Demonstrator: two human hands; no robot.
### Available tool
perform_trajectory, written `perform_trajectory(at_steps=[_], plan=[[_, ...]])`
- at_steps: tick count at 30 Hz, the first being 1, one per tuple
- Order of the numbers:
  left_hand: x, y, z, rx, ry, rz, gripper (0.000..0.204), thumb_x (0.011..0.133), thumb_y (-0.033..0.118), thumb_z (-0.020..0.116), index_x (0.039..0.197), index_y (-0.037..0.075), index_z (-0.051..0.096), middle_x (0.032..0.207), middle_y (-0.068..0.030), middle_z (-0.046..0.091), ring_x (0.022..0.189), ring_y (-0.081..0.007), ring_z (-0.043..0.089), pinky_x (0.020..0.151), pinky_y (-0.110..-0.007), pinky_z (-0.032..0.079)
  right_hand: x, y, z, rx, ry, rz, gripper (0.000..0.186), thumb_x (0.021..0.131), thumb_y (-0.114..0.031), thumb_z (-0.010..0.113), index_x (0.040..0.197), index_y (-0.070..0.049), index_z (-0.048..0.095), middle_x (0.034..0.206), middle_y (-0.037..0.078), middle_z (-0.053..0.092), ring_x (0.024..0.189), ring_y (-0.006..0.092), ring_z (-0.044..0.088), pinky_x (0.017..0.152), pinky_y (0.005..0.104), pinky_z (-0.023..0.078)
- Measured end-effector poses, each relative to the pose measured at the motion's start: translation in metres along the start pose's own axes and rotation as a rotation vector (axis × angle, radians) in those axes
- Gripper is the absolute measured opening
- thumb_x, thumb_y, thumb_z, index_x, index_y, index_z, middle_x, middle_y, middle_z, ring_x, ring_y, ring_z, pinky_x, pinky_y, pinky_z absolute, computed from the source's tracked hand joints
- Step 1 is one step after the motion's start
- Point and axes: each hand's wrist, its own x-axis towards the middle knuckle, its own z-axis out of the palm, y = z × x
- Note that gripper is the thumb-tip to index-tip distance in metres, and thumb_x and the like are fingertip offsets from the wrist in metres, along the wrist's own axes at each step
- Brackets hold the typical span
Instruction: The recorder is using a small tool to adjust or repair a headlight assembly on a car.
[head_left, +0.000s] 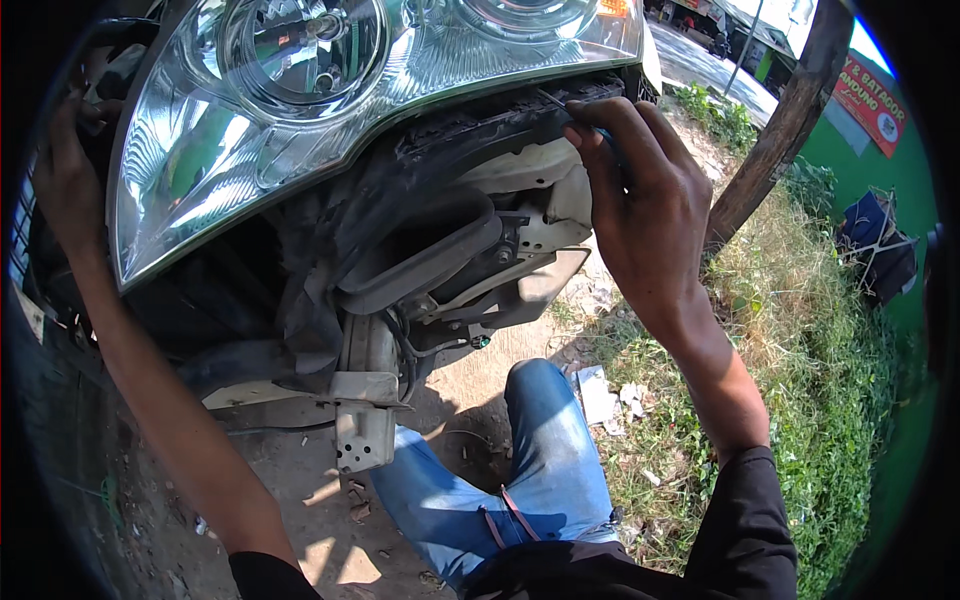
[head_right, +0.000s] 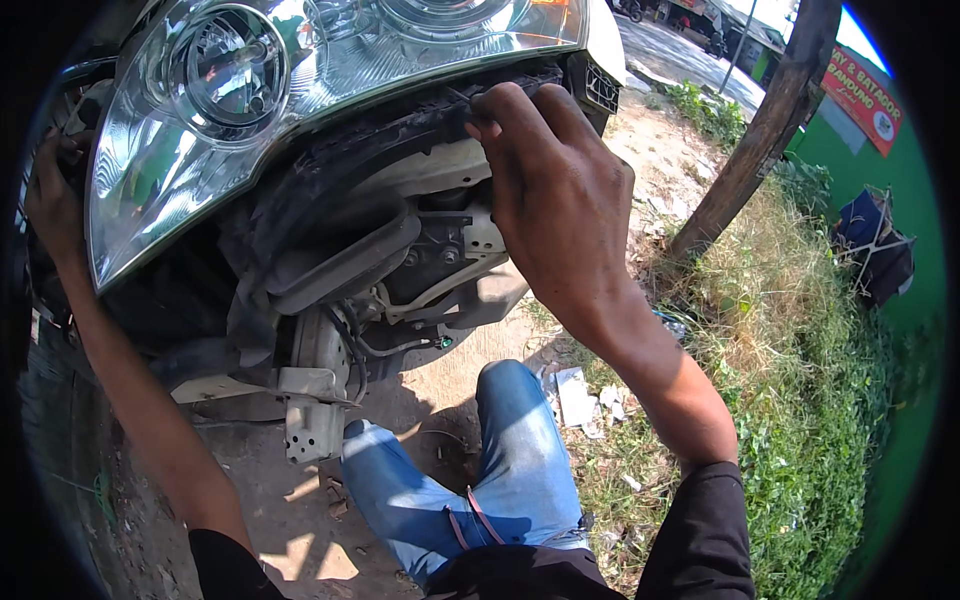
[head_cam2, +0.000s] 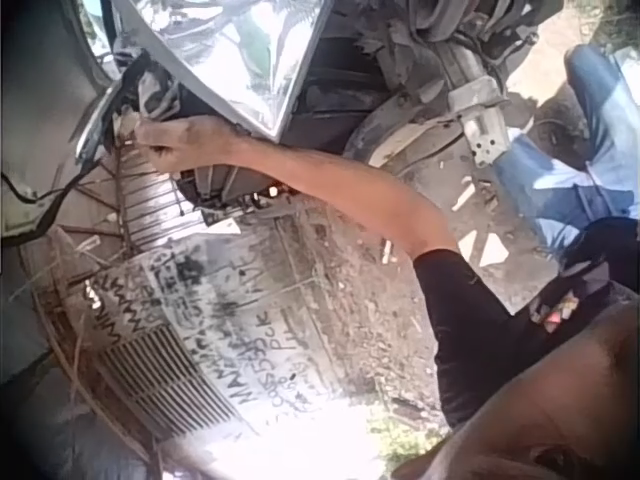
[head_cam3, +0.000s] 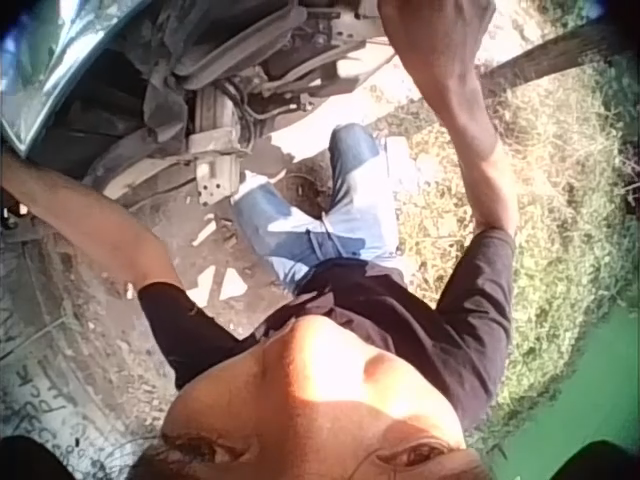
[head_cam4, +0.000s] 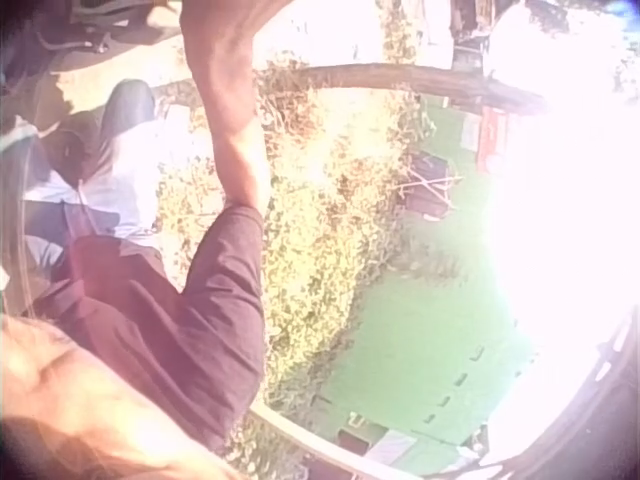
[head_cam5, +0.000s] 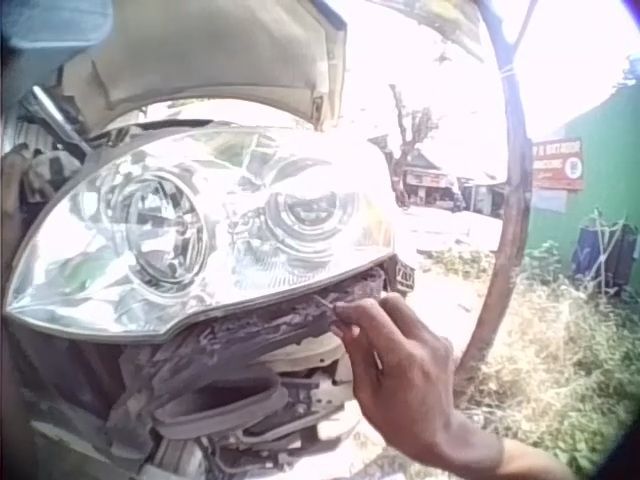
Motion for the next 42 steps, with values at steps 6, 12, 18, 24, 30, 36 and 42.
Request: perform_trajectory(at_steps=[6, 12, 18, 24, 30, 36, 42], plan=[[0.006, 0.032, 0.003, -0.539, -0.025, -0.678, 0.033, 0.104, 0.024, 0.050, 0.093, -0.003, 0.065, 0.092, -0.0144, 0.073, 0.092, -0.0187, 0.066, 0.090, -0.031, 0.044, -0.001, -0.001, 0.001, -0.089, 0.015, -0.075, 0.010, 0.094, -0.006, 0.067, 0.103, -0.008, 0.068, 0.087, 0.010, 0.063, 0.067, 0.0310, 0.065, 0.058, 0.0397, 0.049], [0.006, 0.028, 0.002, -0.562, -0.016, -0.641, 0.036, 0.105, 0.025, 0.049, 0.087, -0.003, 0.063, 0.090, -0.0156, 0.074, 0.090, -0.0206, 0.067, 0.092, -0.032, 0.044, 0.026, -0.002, -0.008, -0.126, -0.102, -0.124, 0.010, 0.093, -0.010, 0.068, 0.102, -0.008, 0.068, 0.088, 0.010, 0.067, 0.071, 0.0323, 0.067, 0.062, 0.0405, 0.051], [0.003, 0.014, 0.004, -0.554, -0.082, -0.563, 0.035, 0.104, 0.025, 0.050, 0.088, -0.004, 0.063, 0.090, -0.0158, 0.074, 0.090, -0.0209, 0.068, 0.091, -0.032, 0.046, 0.062, 0.013, -0.025, -0.143, -0.384, -0.170, 0.017, 0.094, -0.023, 0.067, 0.095, -0.006, 0.065, 0.082, 0.014, 0.067, 0.074, 0.0334, 0.068, 0.064, 0.0454, 0.051], [0.005, 0.030, 0.004, -0.545, -0.050, -0.575, 0.035, 0.104, 0.023, 0.049, 0.083, -0.002, 0.059, 0.090, -0.0152, 0.074, 0.085, -0.0173, 0.061, 0.090, -0.032, 0.043, 0.049, 0.010, -0.021, -0.337, -0.368, -0.130, 0.028, 0.099, -0.031, 0.063, 0.092, -0.004, 0.065, 0.081, 0.016, 0.068, 0.072, 0.0324, 0.069, 0.063, 0.0445, 0.052], [0.005, 0.032, 0.002, -0.534, -0.037, -0.561, 0.035, 0.103, 0.024, 0.049, 0.082, -0.003, 0.059, 0.088, -0.0148, 0.074, 0.086, -0.0184, 0.063, 0.090, -0.033, 0.044, 0.048, 0.013, -0.013, -0.353, -0.343, -0.075, 0.033, 0.100, -0.036, 0.060, 0.094, -0.005, 0.070, 0.082, 0.015, 0.070, 0.073, 0.0342, 0.069, 0.066, 0.0449, 0.052], [0.004, 0.031, 0.011, -0.538, -0.060, -0.555, 0.035, 0.103, 0.023, 0.049, 0.080, -0.002, 0.059, 0.087, -0.0143, 0.074, 0.085, -0.0181, 0.064, 0.088, -0.033, 0.044, 0.041, 0.033, -0.008, -0.128, -0.219, -0.110, 0.030, 0.097, -0.039, 0.064, 0.098, -0.010, 0.074, 0.084, 0.011, 0.073, 0.075, 0.0334, 0.071, 0.068, 0.0438, 0.053], [0.008, 0.034, 0.006, -0.600, -0.043, -0.582, 0.033, 0.102, 0.020, 0.049, 0.078, -0.001, 0.057, 0.085, -0.0151, 0.073, 0.082, -0.0196, 0.065, 0.087, -0.033, 0.045, 0.044, 0.056, 0.005, -0.048, -0.157, -0.237, 0.031, 0.096, -0.040, 0.065, 0.096, -0.011, 0.076, 0.084, 0.009, 0.073, 0.074, 0.0304, 0.071, 0.066, 0.0420, 0.054]])
